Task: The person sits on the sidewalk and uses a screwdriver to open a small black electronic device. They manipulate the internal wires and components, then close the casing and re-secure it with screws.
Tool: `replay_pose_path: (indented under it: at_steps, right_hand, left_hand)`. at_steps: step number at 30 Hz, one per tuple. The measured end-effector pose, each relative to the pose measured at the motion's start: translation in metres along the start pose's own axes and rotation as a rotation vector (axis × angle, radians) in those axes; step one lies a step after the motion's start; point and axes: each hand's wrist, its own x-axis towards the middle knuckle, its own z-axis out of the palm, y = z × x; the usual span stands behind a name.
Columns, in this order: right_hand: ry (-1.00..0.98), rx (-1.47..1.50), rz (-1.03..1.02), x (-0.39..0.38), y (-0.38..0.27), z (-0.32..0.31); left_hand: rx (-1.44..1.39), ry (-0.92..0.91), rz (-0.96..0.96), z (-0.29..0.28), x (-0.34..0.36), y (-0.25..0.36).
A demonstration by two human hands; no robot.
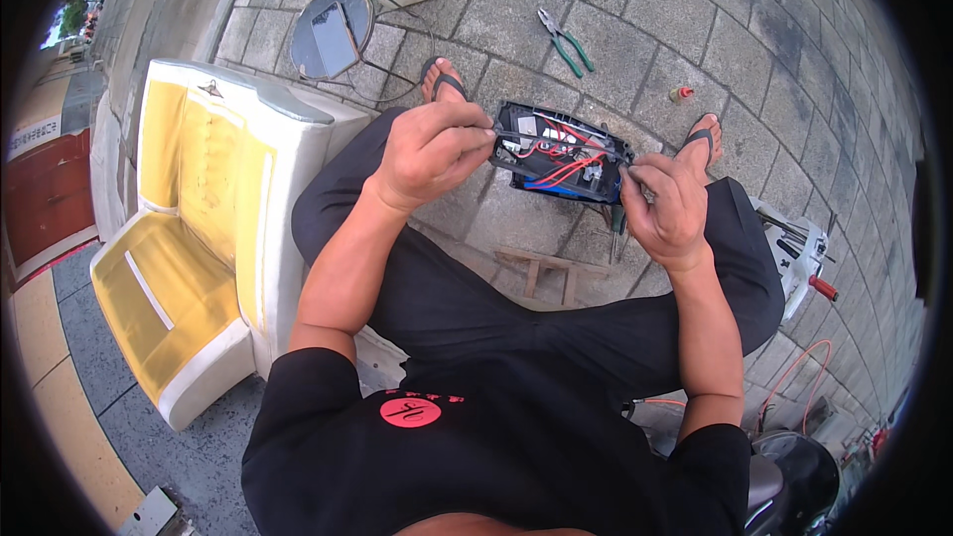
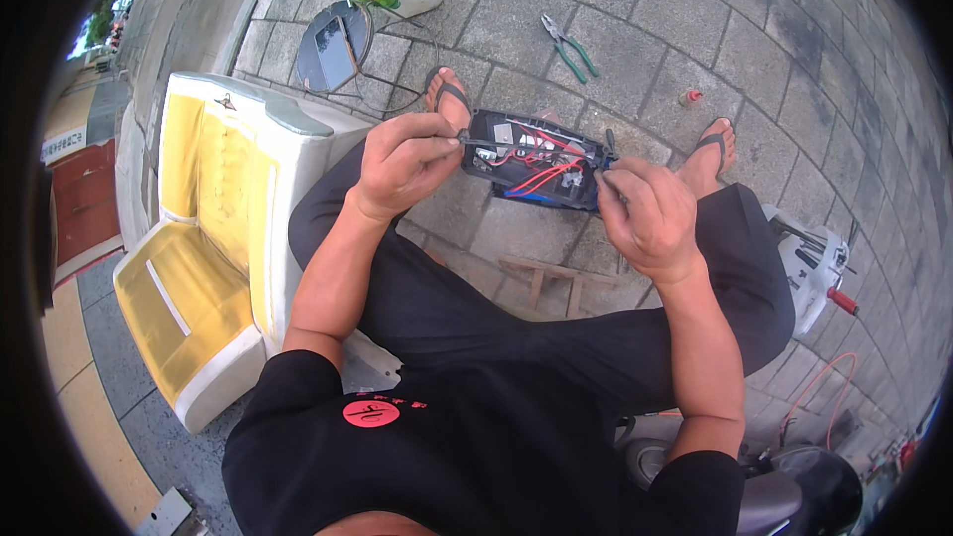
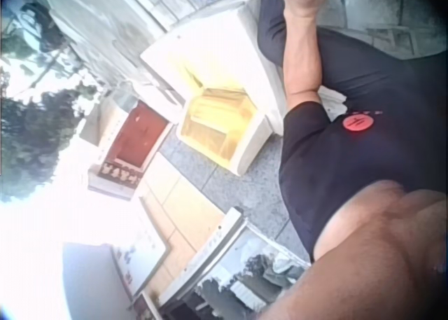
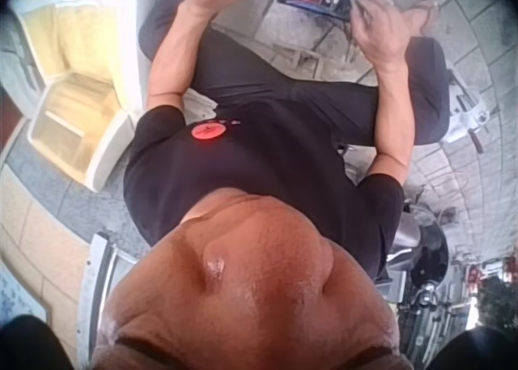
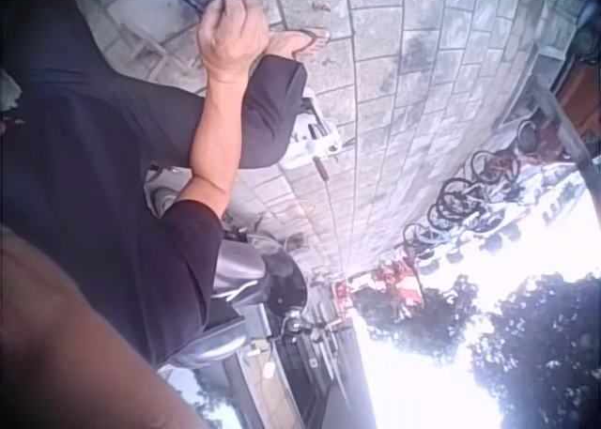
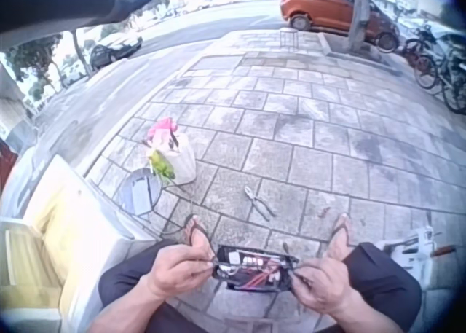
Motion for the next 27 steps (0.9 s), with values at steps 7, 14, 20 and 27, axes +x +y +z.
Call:
replay_pose_path:
  at_steps: [7,14,20,27]
  right_hand:
    - [-0.006,-0.002,-0.002,0.0017,-0.0003,-0.0011]
    - [-0.014,-0.004,-0.015,-0.0014,0.002,-0.0007]
    - [-0.005,-0.016,-0.041,-0.0048,0.0037,0.0021]
    - [-0.041,-0.02,-0.107,-0.0066,0.0032,0.0028]
  left_hand:
    - [-0.008,0.002,-0.005,0.0009,-0.0013,-0.0011]
    - [-0.015,-0.003,0.005,-0.0008,0.0017,0.0007]
    - [-0.013,0.002,0.007,0.0007,0.0,-0.0001]
    - [-0.057,0.072,-0.081,0.0081,-0.0032,0.0014]
